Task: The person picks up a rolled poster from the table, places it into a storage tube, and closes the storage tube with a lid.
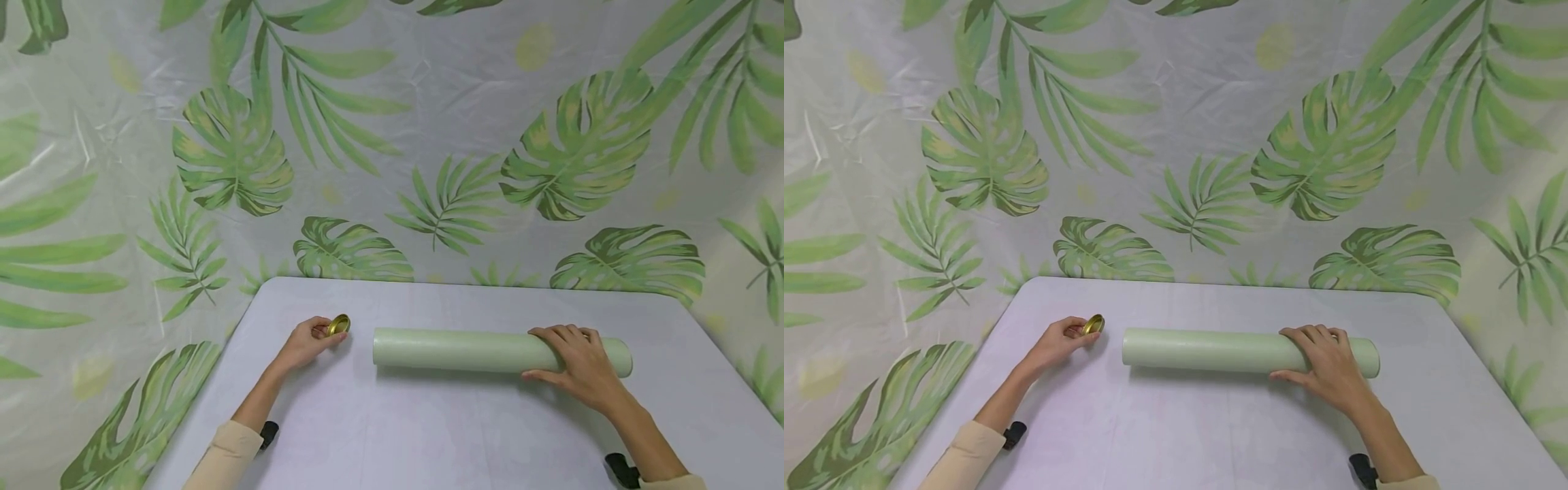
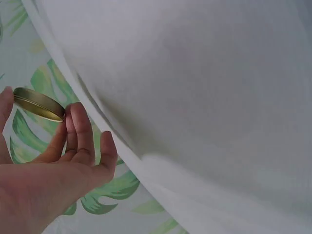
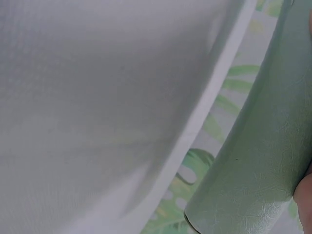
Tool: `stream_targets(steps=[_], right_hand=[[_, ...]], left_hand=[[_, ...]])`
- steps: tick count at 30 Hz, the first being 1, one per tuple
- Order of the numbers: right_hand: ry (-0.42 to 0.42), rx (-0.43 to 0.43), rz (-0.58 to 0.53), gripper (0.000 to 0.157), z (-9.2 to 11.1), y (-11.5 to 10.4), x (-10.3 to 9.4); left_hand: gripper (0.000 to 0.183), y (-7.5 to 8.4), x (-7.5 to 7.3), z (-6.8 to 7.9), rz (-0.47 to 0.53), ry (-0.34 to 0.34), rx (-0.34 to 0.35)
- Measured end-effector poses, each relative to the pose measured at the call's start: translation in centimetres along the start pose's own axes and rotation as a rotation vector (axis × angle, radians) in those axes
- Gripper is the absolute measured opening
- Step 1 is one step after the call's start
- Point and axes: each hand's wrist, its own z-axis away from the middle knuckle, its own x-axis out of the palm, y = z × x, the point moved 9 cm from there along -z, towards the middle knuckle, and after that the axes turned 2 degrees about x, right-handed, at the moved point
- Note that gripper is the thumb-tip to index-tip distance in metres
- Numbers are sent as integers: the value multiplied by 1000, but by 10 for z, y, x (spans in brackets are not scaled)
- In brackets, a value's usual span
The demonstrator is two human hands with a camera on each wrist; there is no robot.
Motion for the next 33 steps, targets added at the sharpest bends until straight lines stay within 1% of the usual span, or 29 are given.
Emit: stream_targets(steps=[4, 7, 12, 17, 21, 26, 29, 33], right_hand=[[-2, 10, 1, 79, 0, 1, 0], [0, 19, 0, 80, 0, 2, 0], [6, 37, -14, 79, -3, 1, -2], [18, 49, -34, 79, -5, 1, -1], [22, 53, -44, 78, -6, -1, 2], [20, 52, -42, 77, -7, -3, 5], [27, 50, -40, 78, -7, -4, 5], [34, 47, -42, 79, -8, -4, 4]], left_hand=[[56, 0, 6, 2, 120, -54, -32], [57, 1, 10, 4, 226, -94, -35], [51, 9, 19, 10, 371, -150, 0], [51, 22, 29, 16, 459, -194, 34], [52, 30, 36, 18, 500, -199, 43], [51, 33, 42, 18, 504, -217, 43], [52, 33, 44, 19, 508, -229, 45], [52, 34, 43, 20, 521, -226, 56]])
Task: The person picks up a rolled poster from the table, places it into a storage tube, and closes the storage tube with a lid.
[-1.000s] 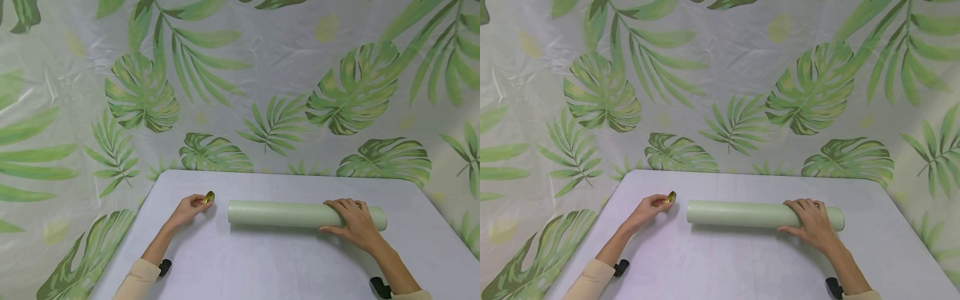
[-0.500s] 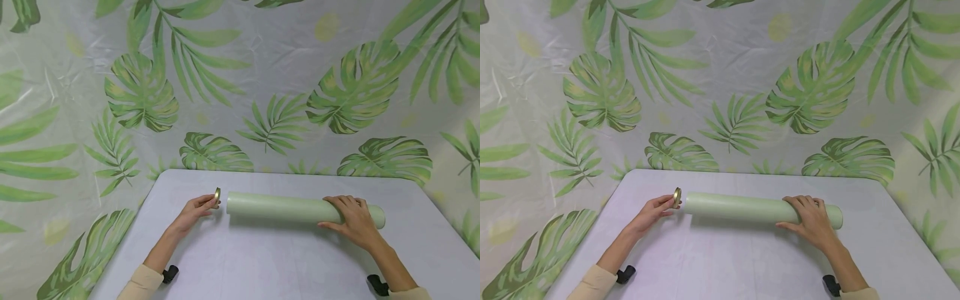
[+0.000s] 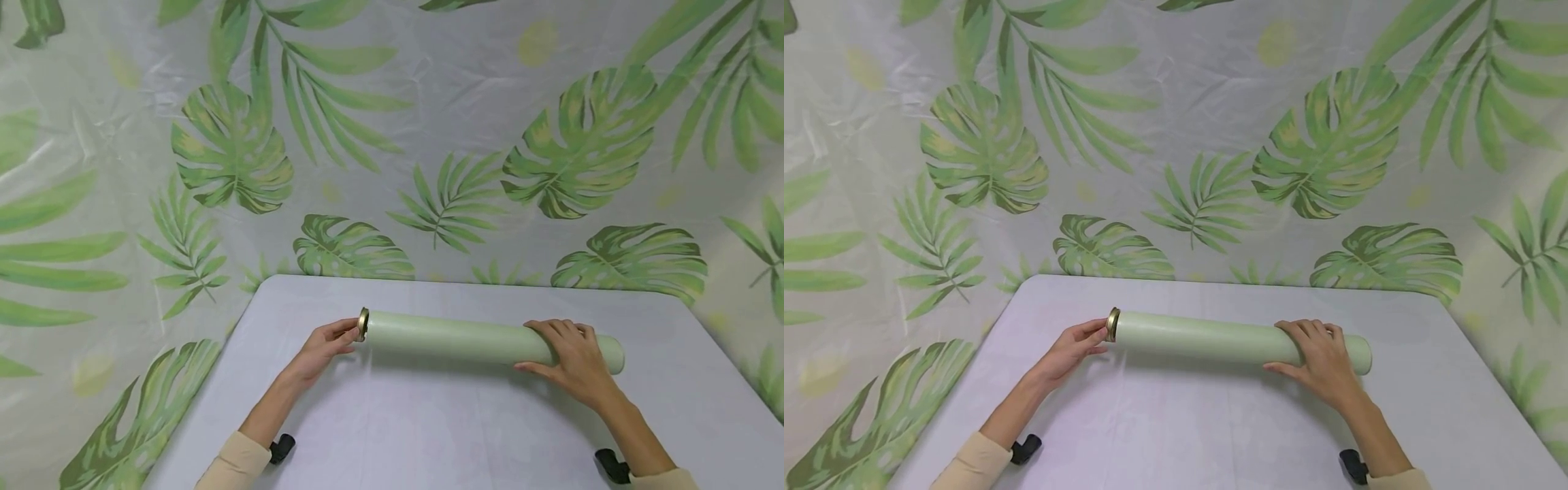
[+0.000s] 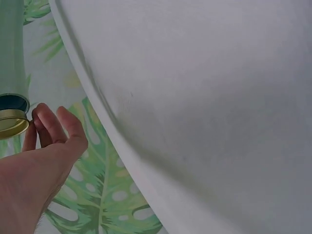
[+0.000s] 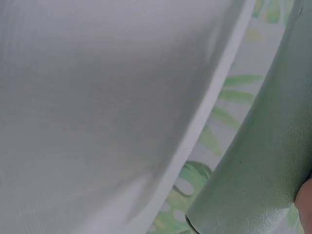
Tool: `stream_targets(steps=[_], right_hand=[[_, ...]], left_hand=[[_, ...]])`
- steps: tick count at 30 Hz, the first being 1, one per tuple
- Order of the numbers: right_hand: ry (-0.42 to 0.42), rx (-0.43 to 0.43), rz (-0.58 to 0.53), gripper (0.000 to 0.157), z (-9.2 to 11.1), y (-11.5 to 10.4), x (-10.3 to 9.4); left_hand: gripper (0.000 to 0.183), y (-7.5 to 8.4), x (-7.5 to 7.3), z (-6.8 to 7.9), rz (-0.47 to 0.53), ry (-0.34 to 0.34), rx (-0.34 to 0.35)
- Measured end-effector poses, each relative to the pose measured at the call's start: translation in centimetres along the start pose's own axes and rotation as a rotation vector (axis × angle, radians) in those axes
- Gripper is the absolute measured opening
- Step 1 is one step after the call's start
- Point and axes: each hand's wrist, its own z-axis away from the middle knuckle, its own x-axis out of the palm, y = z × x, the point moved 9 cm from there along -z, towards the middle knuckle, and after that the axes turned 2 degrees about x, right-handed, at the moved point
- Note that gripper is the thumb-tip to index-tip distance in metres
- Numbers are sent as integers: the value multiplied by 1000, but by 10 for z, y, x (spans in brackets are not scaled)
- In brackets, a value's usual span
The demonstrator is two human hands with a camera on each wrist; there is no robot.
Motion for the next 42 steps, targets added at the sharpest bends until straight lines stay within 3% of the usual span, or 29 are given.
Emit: stream_targets(steps=[11, 26, 42], right_hand=[[10, -4, 11, 79, -1, 1, 1], [19, -6, 2, 78, -1, -4, 0], [29, -27, 6, 78, -2, -6, -1]], left_hand=[[57, 11, 4, 4, 24, -74, 77], [53, 11, 5, 4, 16, -76, 91], [63, 18, 8, 4, -14, -81, 170]])
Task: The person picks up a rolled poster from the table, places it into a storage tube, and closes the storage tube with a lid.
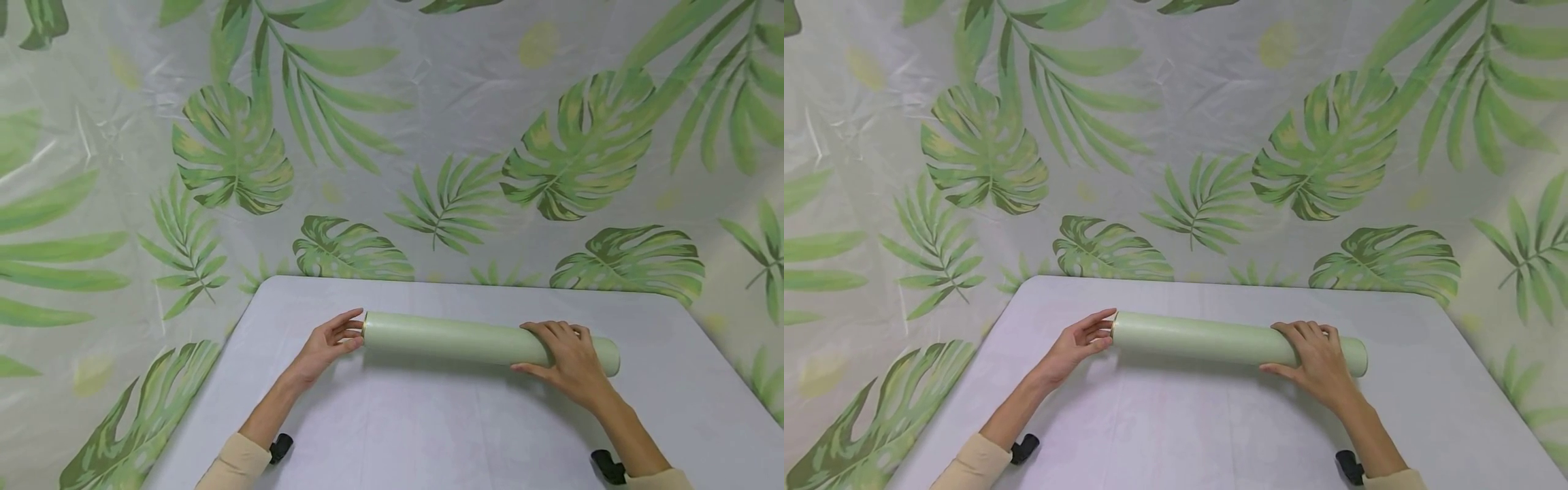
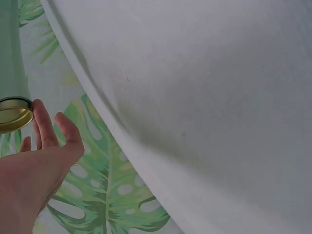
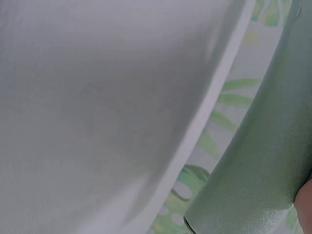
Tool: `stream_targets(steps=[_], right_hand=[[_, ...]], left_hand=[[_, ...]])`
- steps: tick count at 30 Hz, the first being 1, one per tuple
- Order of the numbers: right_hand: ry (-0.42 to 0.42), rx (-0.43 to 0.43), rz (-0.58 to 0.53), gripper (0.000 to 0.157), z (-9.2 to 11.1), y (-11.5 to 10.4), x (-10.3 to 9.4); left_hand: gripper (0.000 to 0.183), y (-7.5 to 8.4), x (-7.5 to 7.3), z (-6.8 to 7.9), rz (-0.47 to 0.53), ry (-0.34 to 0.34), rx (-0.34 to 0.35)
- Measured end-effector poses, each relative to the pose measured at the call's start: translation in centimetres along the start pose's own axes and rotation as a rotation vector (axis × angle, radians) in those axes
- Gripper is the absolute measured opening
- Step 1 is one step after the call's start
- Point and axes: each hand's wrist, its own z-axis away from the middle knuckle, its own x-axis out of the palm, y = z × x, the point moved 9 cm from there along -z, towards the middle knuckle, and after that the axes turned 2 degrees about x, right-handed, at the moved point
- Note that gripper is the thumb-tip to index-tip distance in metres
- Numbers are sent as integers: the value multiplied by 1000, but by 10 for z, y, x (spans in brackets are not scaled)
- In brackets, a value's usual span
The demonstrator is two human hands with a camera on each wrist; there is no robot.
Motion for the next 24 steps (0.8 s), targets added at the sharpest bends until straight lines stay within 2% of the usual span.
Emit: stream_targets(steps=[7, 15, 24], right_hand=[[-8, -16, 14, 77, -1, 0, 0], [-26, -19, 15, 77, -2, -1, 0], [-42, -18, 17, 77, -2, -2, 3]], left_hand=[[73, 4, 3, 0, -45, -68, 4], [67, 4, 3, -1, -125, -104, 3], [63, 3, 3, 2, -108, -112, -12]])
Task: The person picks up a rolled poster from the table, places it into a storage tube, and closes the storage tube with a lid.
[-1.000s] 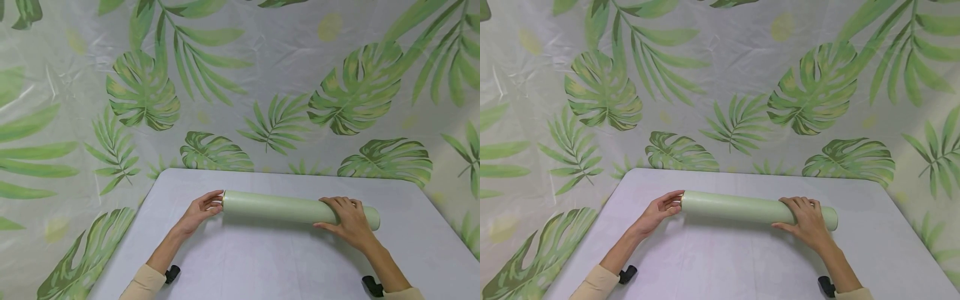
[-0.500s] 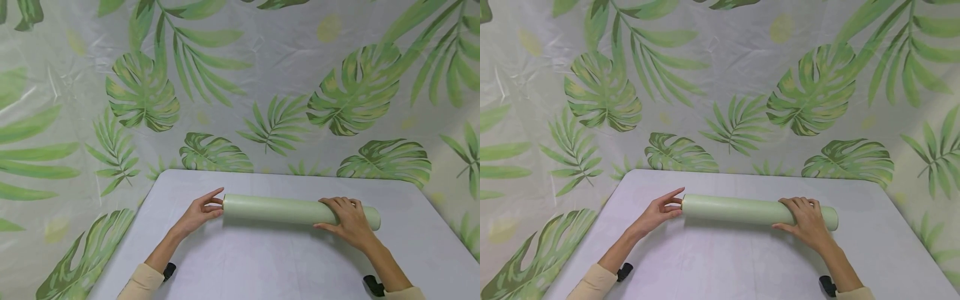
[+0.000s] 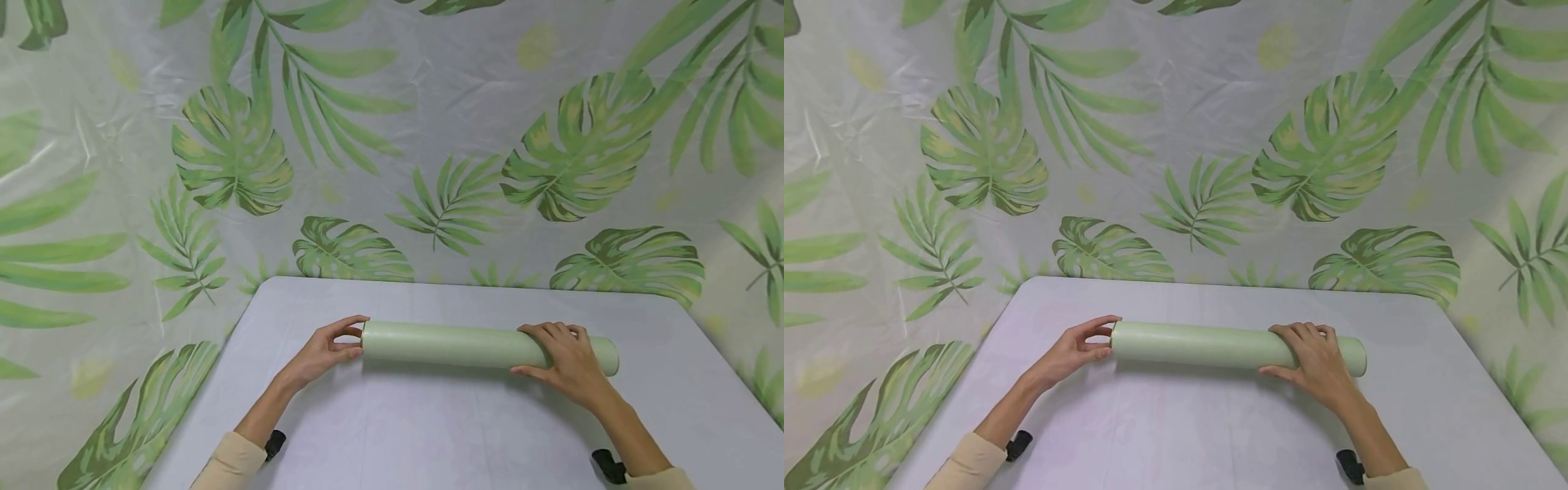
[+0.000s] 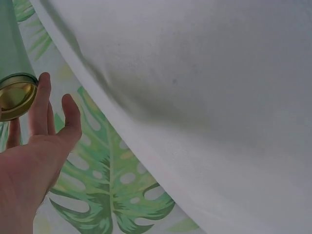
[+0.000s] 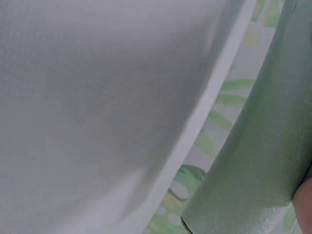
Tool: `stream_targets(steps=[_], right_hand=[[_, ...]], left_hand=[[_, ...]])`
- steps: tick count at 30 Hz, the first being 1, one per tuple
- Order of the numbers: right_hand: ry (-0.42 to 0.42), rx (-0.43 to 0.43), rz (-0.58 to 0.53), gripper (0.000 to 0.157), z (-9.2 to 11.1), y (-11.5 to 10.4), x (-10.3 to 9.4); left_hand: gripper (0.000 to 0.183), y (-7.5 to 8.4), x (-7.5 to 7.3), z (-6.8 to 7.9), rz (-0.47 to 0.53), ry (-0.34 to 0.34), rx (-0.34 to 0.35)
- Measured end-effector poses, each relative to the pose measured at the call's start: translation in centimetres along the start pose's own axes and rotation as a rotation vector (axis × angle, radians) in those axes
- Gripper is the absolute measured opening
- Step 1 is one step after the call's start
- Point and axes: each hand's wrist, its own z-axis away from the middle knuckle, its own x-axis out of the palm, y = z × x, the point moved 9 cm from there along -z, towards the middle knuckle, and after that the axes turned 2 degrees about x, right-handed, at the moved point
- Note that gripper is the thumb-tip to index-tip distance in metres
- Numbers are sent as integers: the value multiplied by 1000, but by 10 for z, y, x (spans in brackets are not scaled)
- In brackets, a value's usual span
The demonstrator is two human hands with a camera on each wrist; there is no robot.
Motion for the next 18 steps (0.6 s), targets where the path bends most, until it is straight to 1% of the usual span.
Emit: stream_targets(steps=[5, 10, 14, 18], right_hand=[[0, -6, 4, 76, -1, -1, -1], [-21, -13, 1, 74, -4, -3, 0], [-28, -16, -4, 74, -4, -4, 2], [-24, -36, -7, 74, -5, -6, 2]], left_hand=[[63, -2, 2, 1, 23, 1, 21], [61, -5, -1, 2, 25, 49, 35], [61, -7, 0, 3, 61, 52, 46], [60, -9, 2, 3, 122, 40, 46]])
